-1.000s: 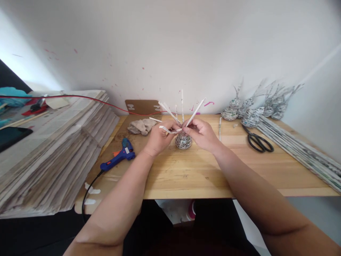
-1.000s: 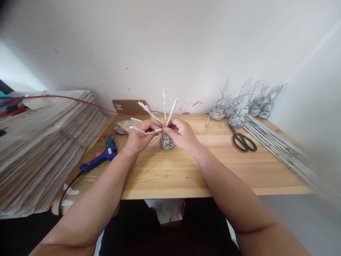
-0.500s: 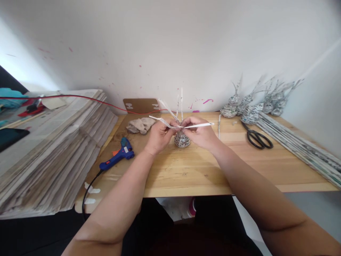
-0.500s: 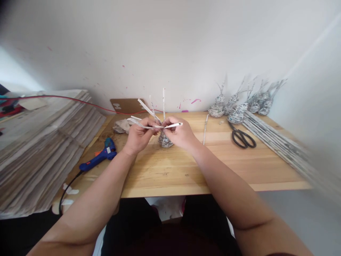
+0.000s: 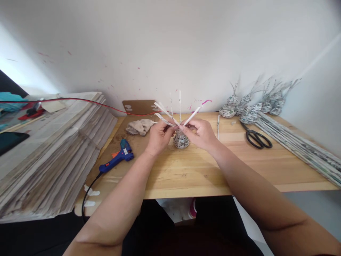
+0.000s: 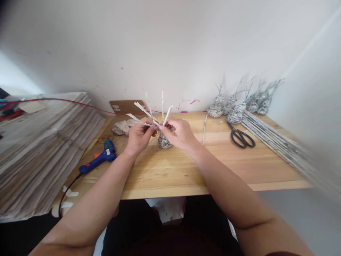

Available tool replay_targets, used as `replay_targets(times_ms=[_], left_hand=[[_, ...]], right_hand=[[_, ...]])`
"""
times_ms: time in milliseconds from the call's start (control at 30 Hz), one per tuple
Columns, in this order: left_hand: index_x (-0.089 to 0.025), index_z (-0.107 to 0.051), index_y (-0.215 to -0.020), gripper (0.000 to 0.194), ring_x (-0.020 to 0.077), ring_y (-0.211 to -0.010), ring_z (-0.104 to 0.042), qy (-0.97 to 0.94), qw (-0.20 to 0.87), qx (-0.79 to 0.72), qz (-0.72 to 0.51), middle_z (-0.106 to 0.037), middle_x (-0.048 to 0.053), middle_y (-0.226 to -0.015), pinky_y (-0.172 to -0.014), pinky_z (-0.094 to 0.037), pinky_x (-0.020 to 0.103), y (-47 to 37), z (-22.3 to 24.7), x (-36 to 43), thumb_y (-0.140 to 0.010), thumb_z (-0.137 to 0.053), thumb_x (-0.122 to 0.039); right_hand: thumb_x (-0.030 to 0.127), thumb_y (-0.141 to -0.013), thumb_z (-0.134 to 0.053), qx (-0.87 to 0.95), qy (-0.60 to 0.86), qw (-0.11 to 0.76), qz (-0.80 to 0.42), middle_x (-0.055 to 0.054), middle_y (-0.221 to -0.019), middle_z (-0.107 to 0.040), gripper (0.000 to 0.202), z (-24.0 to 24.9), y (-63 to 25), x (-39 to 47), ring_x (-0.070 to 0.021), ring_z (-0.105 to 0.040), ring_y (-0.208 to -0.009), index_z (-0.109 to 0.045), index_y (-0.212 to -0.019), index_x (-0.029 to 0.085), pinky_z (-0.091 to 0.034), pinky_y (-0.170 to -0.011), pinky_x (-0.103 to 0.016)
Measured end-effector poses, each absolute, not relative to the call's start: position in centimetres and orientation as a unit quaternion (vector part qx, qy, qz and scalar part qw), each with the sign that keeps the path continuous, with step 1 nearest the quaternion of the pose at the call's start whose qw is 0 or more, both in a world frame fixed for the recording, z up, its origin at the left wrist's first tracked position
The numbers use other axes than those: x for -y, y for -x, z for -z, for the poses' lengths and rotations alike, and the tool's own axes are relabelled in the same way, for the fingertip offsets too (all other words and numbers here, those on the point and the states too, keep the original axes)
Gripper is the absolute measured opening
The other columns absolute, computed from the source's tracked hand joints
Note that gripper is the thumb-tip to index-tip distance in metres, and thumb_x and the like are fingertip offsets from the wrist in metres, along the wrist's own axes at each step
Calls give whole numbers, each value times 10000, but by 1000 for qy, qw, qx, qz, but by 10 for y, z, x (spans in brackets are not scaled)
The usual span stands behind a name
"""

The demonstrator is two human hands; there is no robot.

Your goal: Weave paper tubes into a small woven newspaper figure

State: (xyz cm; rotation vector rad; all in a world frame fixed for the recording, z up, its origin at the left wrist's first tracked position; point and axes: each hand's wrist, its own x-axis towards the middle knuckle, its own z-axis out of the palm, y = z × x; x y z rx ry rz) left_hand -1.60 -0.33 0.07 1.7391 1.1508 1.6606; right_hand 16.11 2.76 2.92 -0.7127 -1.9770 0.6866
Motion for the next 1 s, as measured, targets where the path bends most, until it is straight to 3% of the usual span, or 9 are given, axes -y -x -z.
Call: replay_targets(times_ms=[133, 300, 433, 667, 1000], left_hand=[[-179, -641, -895, 89, 95, -604, -587, -616, 235, -448, -604, -641, -3, -746, -594, -498, 219, 13, -3, 5, -872, -646, -266], [-167, -645, -862, 108, 95, -577, -576, -583, 279, -448, -617, -637, -4, -709, -529, -503, 204, 10, -9, 4, -849, -658, -274], [-159, -643, -787, 220, 90, -555, -576, -562, 324, -430, -629, -630, -4, -676, -506, -520, 197, 8, -13, 3, -834, -693, -368], [-155, -669, -887, 411, 115, -571, -646, -587, 336, -408, -614, -655, 13, -684, -576, -596, 240, 7, -19, 8, -883, -615, -563], [-198, -623, -1101, 317, 121, -639, -671, -619, 294, -402, -608, -679, 19, -785, -644, -615, 258, 8, -14, 8, -959, -551, -472]], right_hand=[[333, -883, -645, 778, 302, 472, -284, -56, -786, -726, 166, -27, -159, -26, -163, -649, -650, -694, -872, 175, -510, -603, -293], [314, -872, -657, 784, 270, 474, -295, -52, -807, -731, 144, -28, -157, -25, -165, -658, -707, -714, -863, 181, -525, -655, -299], [340, -838, -688, 775, 297, 455, -323, -55, -802, -732, 168, -30, -157, -24, -159, -644, -680, -713, -822, 174, -506, -630, -293], [349, -759, -726, 726, 354, 435, -399, -32, -696, -697, 190, -31, -158, -27, -142, -603, -600, -679, -758, 165, -465, -569, -277], [327, -724, -774, 727, 335, 454, -392, -13, -754, -685, 222, -32, -162, -35, -136, -590, -660, -671, -856, 181, -481, -648, -291]])
